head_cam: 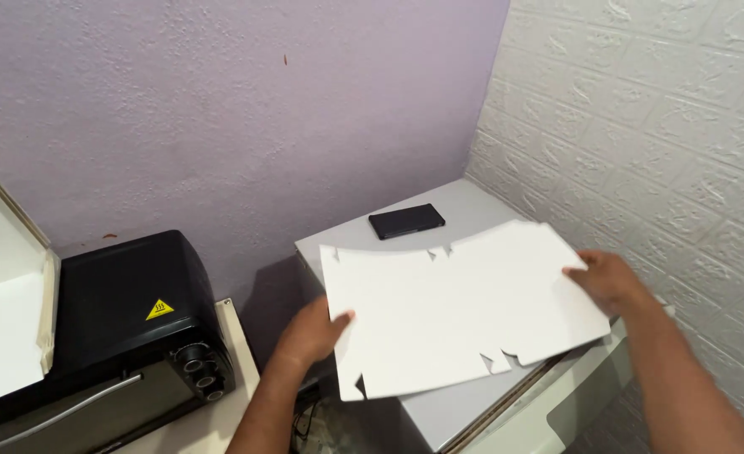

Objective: Folding several cardboard pizza boxes and stacking them.

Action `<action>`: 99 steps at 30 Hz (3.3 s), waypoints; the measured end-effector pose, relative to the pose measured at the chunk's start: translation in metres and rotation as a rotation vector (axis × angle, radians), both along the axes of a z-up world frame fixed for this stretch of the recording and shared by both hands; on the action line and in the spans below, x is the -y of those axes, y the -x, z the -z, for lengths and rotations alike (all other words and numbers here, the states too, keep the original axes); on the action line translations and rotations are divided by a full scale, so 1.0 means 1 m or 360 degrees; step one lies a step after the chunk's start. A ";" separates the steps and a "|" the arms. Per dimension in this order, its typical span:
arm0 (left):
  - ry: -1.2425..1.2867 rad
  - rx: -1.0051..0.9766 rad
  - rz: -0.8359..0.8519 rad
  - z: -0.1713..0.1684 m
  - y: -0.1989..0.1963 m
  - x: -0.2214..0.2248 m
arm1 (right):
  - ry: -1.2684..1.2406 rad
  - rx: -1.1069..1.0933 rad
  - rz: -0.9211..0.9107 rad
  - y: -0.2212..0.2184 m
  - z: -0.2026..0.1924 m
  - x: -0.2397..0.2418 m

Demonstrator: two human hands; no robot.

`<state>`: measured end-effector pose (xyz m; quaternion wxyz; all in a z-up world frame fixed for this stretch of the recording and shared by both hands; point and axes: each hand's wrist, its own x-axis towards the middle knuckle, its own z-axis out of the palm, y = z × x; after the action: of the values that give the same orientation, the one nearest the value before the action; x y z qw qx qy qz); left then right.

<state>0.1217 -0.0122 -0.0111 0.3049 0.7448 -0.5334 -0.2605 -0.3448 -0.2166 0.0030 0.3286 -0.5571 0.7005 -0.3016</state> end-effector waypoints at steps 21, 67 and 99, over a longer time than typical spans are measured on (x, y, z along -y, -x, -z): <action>0.0571 0.0638 0.0721 0.056 0.159 0.104 | 0.0275 -0.0403 0.0000 0.021 0.059 0.012; 0.0503 -0.2810 -0.0243 0.031 0.112 0.112 | -0.0068 -0.0947 -0.0907 -0.206 0.012 -0.080; 0.0398 0.0567 0.0506 0.051 0.126 0.079 | -0.0061 0.0356 0.0053 -0.116 0.036 -0.147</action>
<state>-0.0048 -0.0916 -0.0620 0.2512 0.6422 -0.7170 -0.1021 -0.2291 -0.0698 -0.0330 0.4104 -0.5019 0.6742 -0.3539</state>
